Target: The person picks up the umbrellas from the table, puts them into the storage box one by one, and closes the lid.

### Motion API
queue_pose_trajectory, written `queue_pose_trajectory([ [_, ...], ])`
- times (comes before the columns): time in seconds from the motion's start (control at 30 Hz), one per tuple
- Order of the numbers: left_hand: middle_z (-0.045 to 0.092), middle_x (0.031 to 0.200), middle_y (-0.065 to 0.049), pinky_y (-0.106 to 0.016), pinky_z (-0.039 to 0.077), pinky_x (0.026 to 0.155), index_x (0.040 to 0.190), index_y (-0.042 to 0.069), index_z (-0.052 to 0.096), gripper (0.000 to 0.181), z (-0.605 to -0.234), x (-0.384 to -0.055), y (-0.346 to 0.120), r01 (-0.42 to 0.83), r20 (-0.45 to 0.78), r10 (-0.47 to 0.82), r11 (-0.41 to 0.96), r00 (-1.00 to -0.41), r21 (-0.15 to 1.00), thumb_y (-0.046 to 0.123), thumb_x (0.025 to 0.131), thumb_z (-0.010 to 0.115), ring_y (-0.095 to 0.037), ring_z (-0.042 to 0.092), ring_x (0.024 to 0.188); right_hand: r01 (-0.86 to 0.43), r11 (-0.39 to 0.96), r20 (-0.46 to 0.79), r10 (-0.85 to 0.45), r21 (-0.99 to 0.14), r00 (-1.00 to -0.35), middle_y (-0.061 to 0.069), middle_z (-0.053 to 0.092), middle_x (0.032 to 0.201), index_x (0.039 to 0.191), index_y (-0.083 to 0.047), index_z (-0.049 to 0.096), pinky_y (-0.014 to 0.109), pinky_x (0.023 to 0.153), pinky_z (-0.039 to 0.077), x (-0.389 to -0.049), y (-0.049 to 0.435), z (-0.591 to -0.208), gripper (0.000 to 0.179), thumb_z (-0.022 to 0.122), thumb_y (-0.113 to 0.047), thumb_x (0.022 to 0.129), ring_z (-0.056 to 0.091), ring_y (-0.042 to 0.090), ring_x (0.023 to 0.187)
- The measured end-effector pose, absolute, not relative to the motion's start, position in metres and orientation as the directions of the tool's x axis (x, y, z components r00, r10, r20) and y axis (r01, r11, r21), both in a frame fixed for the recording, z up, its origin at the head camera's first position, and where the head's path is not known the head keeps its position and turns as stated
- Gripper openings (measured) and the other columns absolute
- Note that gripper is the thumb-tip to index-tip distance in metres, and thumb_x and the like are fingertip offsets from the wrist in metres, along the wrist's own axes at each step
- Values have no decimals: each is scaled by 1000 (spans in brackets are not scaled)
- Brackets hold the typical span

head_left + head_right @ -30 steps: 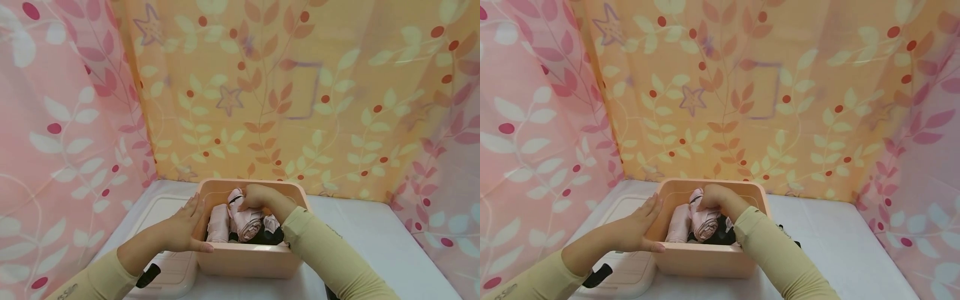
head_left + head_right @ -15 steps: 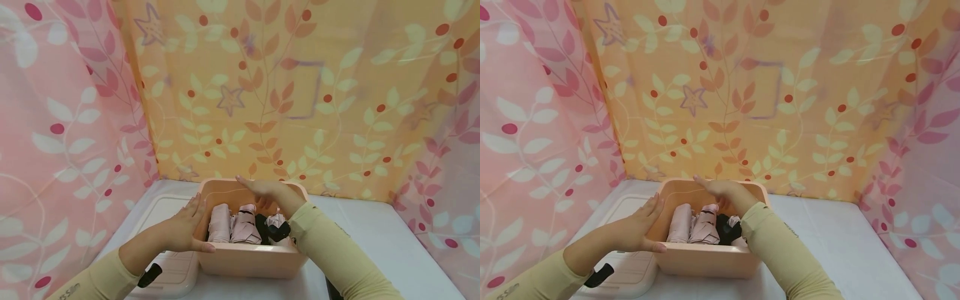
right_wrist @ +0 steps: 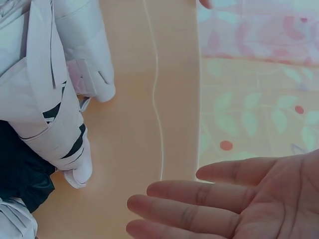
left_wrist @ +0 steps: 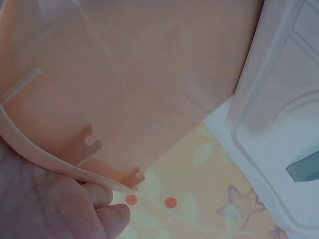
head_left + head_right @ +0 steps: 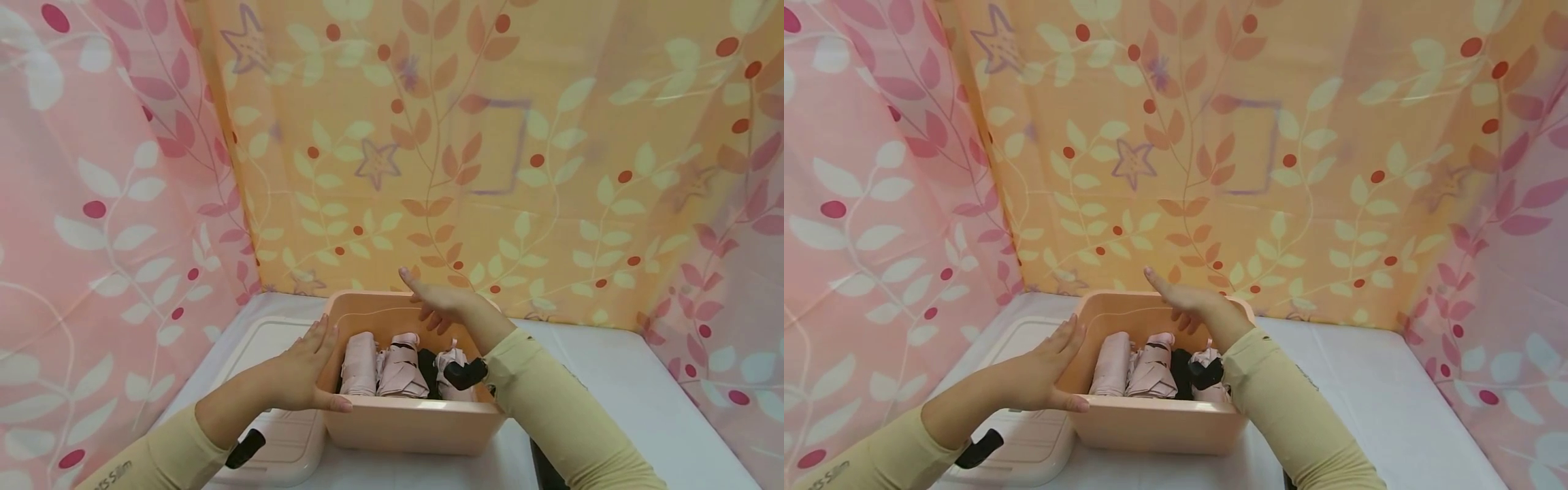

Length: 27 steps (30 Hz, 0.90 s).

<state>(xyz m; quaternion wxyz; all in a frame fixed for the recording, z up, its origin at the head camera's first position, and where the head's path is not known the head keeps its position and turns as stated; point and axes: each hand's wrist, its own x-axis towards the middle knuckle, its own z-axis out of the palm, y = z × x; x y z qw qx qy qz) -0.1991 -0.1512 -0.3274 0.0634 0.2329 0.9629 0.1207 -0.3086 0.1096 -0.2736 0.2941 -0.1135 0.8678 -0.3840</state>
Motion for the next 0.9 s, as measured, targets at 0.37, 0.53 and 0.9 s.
queue_pose_trajectory([
  [0.37, -10, 150, -22, -54, 14, 107, 146, 1, 5, 124, -327, -201, -151, 443, -60, 470, 861, -881, 249, 79, 62, 54, -35, -4, 138, -50, 593, -321, -502, -804, -803, 25, 50, 126, 137, -5, 40, 53, 91, 42, -300, 128, -254, 99, 13, -80, 79, 54, 40, 109],
  [0.53, -11, 150, -22, -54, 13, 107, 146, 1, 4, 124, -326, -200, -151, 434, -65, 464, 863, -883, 259, 78, 62, 55, -35, -4, 138, -69, 561, -289, -523, -825, -802, 27, 44, 132, 136, -3, 40, 52, 94, 39, -297, 150, -243, 99, 8, -79, 80, 50, 39, 115],
  [0.9, -10, 150, -22, -54, 14, 107, 146, 0, 5, 122, -326, -197, -150, 439, -64, 471, 856, -880, 271, 76, 64, 56, -36, -3, 138, -134, 521, -185, -515, -843, -837, 29, 44, 131, 137, 2, 37, 53, 96, 36, -280, 219, -231, 91, 1, -66, 88, 45, 41, 120],
])
